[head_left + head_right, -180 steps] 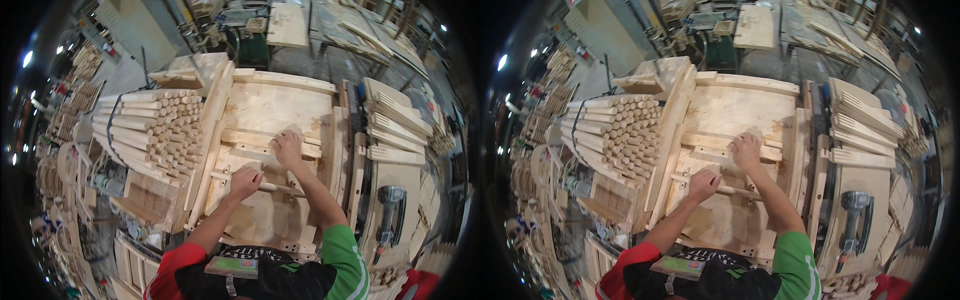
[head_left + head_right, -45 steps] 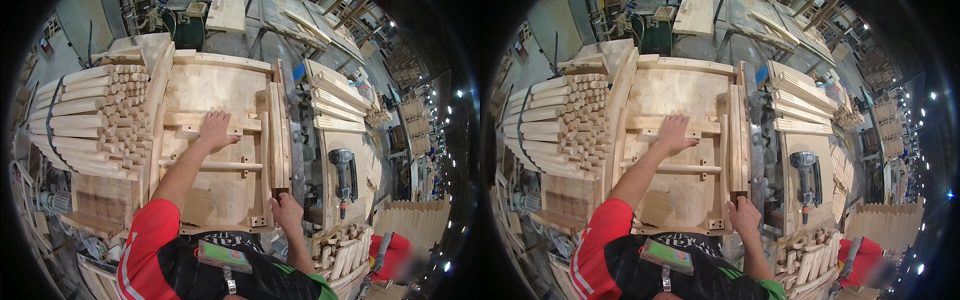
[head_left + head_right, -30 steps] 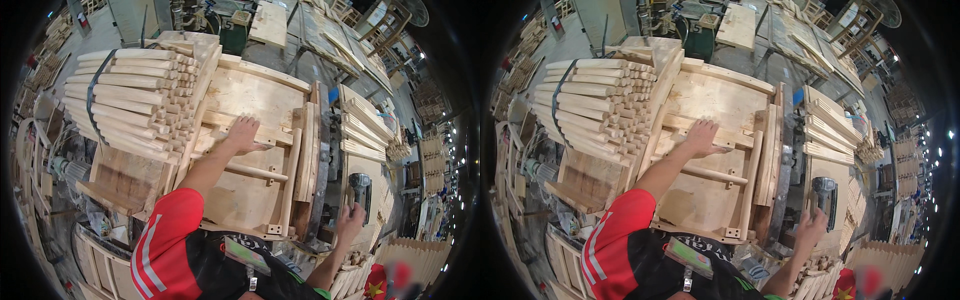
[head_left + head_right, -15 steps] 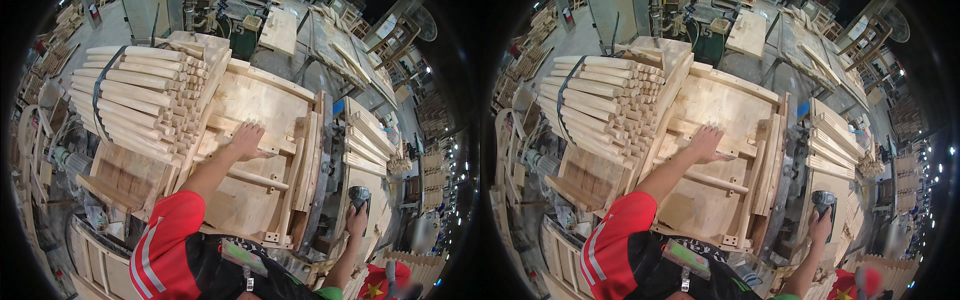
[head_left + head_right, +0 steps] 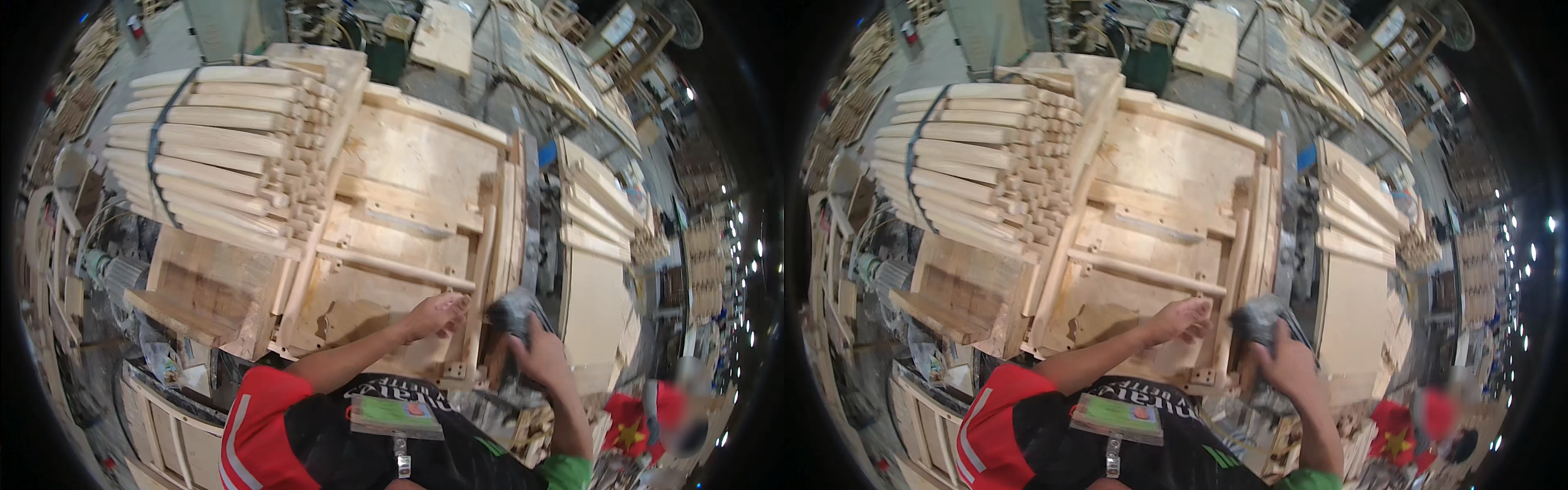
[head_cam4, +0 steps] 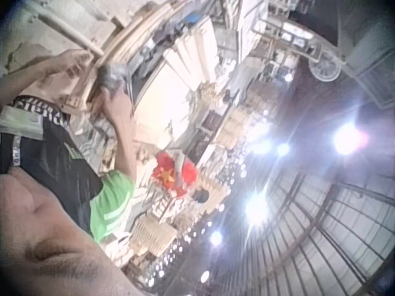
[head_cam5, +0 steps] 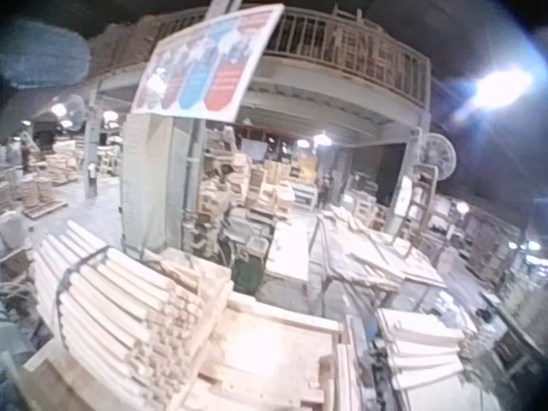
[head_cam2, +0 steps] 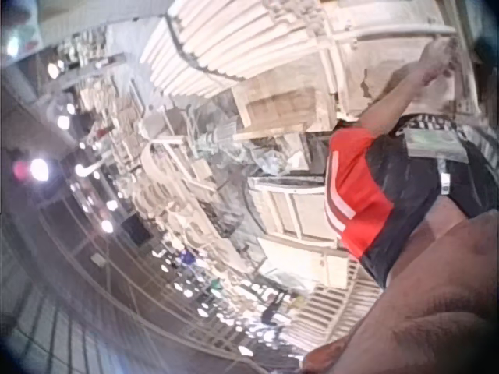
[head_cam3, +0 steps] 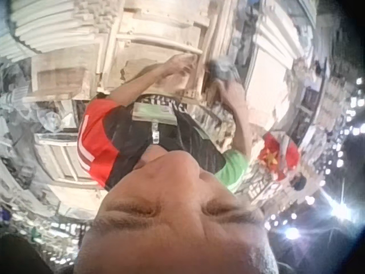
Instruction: The person assembles wooden chair frames by inserting dowels into pre-drilled holes and securing them with a pneumatic nail gun. They repeatedly pick up frame parts, align dowels, and fasten joints before stacking completed frames.
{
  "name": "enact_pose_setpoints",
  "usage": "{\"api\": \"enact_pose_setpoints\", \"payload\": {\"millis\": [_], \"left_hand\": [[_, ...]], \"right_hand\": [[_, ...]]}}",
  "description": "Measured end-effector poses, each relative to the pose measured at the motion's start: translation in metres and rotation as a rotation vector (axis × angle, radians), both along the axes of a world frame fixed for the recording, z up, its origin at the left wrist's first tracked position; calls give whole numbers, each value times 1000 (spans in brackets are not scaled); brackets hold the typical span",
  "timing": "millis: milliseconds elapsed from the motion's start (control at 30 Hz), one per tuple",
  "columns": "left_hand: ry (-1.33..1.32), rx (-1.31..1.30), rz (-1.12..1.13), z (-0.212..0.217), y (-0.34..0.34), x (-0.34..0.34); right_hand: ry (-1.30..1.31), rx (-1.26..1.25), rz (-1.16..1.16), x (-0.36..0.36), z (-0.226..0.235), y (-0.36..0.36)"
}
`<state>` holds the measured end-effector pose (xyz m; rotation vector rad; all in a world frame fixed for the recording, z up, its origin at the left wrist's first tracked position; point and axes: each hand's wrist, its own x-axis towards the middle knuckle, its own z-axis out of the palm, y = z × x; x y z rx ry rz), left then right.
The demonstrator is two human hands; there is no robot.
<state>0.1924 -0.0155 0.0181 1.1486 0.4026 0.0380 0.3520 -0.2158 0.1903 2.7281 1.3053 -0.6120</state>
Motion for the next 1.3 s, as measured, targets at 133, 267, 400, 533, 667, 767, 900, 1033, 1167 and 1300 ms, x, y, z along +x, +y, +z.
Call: {"api": "enact_pose_setpoints", "payload": {"millis": [133, 267, 400, 533, 667, 767, 900, 1033, 1167, 1300], "left_hand": [[101, -645, -27, 19, -15, -38], [134, -782, 106, -16, -18, -59], [132, -908, 215, -33, -18, -53], [181, -925, 190, -43, -9, -33], [193, -944, 194, -47, -6, -25], [198, -932, 186, -49, -4, -23], [230, -880, 198, -43, -5, -22], [173, -874, 151, -40, -5, -31], [151, -952, 160, -22, 7, -77], [102, -920, 246, -18, 20, -125]], "right_hand": [[204, -263, 156, -50, -8, 47], [294, -314, 245, -54, -33, 59], [317, -322, 286, -43, -54, 67], [312, -380, 278, -34, -63, 83], [308, -466, 252, -32, -58, 99], [310, -463, 253, -31, -58, 104], [308, -464, 264, -31, -59, 104], [299, -467, 271, -38, -51, 100], [332, -450, 472, -50, -36, 117], [302, -404, 775, -70, -38, 154]]}}
